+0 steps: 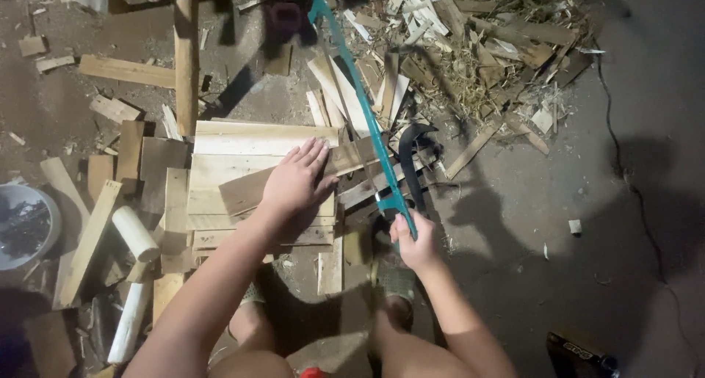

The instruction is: A person uses a hand-held hacksaw to cut through a piece of wooden plank while sitting on the floor.

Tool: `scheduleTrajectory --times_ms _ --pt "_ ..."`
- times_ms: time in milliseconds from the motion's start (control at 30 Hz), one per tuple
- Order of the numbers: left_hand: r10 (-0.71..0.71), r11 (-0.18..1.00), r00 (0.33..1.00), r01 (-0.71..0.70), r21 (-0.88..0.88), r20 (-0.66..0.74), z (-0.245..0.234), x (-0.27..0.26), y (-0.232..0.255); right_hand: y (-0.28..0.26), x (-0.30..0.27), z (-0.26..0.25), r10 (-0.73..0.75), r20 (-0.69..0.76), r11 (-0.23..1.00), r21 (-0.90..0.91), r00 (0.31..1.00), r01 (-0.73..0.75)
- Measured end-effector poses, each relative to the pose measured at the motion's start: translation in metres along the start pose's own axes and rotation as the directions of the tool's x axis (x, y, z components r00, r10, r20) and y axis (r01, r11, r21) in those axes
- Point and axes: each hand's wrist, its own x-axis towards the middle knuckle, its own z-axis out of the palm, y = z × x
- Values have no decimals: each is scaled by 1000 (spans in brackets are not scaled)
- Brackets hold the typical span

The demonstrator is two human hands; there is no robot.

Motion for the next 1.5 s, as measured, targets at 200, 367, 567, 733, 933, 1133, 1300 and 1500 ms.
scheduleTrajectory --times_ms 200,367,567,733,933,1133,1300,1500 --pt "-9 1000 1000 8 11 7 16 3 -9 10 -6 10 37 -53 989 143 998 -29" --pt "-5 1000 1000 5 12 4 26 4 -14 21 -9 10 91 -59 969 237 994 -75" --pt "-14 999 1000 13 33 1 17 1 -8 28 -12 7 104 -65 954 290 992 -80" --pt "-12 997 999 14 77 -30 21 0 -10 26 -11 5 65 5 977 203 998 -65" --pt "-17 998 1000 18 60 -17 19 0 -7 9 -14 1 127 98 992 1 987 -127" --pt "-81 996 996 82 38 -41 6 -3 2 40 -86 -26 217 46 976 -6 975 -217" --pt "-160 987 986 160 4 37 11 -1 3 32 -147 -78 329 131 929 133 935 -346" --pt "-118 993 993 118 24 0 20 4 -9 -29 -100 -102 430 227 894 33 874 -448"
